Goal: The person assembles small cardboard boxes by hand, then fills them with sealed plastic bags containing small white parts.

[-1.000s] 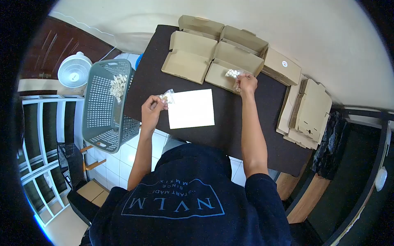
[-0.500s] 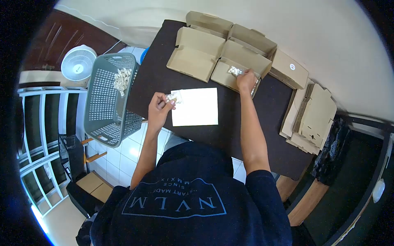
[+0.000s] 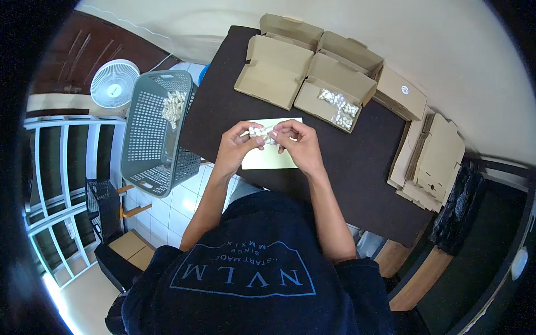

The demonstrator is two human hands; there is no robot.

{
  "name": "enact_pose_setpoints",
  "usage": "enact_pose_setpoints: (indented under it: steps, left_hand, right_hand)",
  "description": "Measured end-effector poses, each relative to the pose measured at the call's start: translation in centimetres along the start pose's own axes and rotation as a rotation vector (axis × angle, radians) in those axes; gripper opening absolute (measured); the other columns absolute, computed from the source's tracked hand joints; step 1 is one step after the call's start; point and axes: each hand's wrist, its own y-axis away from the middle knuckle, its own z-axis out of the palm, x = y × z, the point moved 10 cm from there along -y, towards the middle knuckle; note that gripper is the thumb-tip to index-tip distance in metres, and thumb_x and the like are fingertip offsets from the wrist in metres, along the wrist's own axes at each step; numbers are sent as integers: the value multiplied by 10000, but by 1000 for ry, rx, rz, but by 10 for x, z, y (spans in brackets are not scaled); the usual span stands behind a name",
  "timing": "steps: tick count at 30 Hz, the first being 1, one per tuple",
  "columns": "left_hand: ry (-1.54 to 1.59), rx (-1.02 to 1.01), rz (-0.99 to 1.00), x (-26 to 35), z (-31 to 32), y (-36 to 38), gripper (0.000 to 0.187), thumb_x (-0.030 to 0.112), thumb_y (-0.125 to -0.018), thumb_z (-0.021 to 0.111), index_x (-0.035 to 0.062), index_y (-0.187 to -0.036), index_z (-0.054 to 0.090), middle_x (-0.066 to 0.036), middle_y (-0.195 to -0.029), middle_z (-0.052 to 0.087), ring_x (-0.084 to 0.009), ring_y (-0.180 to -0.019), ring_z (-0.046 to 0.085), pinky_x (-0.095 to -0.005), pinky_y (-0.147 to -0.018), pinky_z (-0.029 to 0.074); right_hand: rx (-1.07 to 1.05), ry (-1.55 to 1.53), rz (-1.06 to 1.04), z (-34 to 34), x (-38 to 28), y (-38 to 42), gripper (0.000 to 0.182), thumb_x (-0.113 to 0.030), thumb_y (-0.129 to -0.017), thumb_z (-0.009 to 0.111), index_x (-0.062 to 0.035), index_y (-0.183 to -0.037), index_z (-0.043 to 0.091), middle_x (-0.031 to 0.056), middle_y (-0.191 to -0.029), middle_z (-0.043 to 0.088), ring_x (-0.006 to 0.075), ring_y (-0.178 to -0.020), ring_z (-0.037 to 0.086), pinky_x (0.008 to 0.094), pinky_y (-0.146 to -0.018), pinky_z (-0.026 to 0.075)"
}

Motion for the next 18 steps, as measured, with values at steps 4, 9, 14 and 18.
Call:
enact_pose_setpoints:
  steps: [4, 9, 14, 18]
  left_hand:
    - [44, -39, -82, -8, 5, 3, 192, 28, -904, 635, -38, -1078, 592, -113, -909, 660, -148, -813, 651, -271, -725, 559]
    - [-9, -34, -68, -17, 2, 5, 184, 46, -923, 617, -35, -1086, 598, -132, -943, 669, -174, -845, 670, -283, -755, 574]
    - [82, 27, -147, -37, -1, 10, 194, 65, -932, 610, -31, -1101, 604, -137, -945, 670, -190, -876, 674, -291, -769, 577]
    - [56, -11, -158, -41, 3, 11, 210, 70, -947, 583, -29, -1132, 594, -155, -947, 676, -197, -823, 684, -300, -756, 579]
  right_hand:
    - [56, 98, -48, -7, 1, 6, 75, -18, -871, 670, 43, -909, 649, 53, -732, 644, 85, -619, 573, 228, -570, 460]
    - [71, 153, -25, -11, 9, 13, 67, -17, -882, 660, 43, -902, 641, 50, -727, 634, 87, -632, 569, 229, -585, 455]
    - [95, 87, -31, -16, 19, 17, 72, -15, -871, 661, 51, -895, 651, 55, -693, 636, 92, -605, 578, 238, -558, 462]
    - [80, 47, 44, -27, 32, 18, 70, -8, -872, 655, 52, -908, 649, 58, -720, 640, 97, -624, 590, 243, -571, 482]
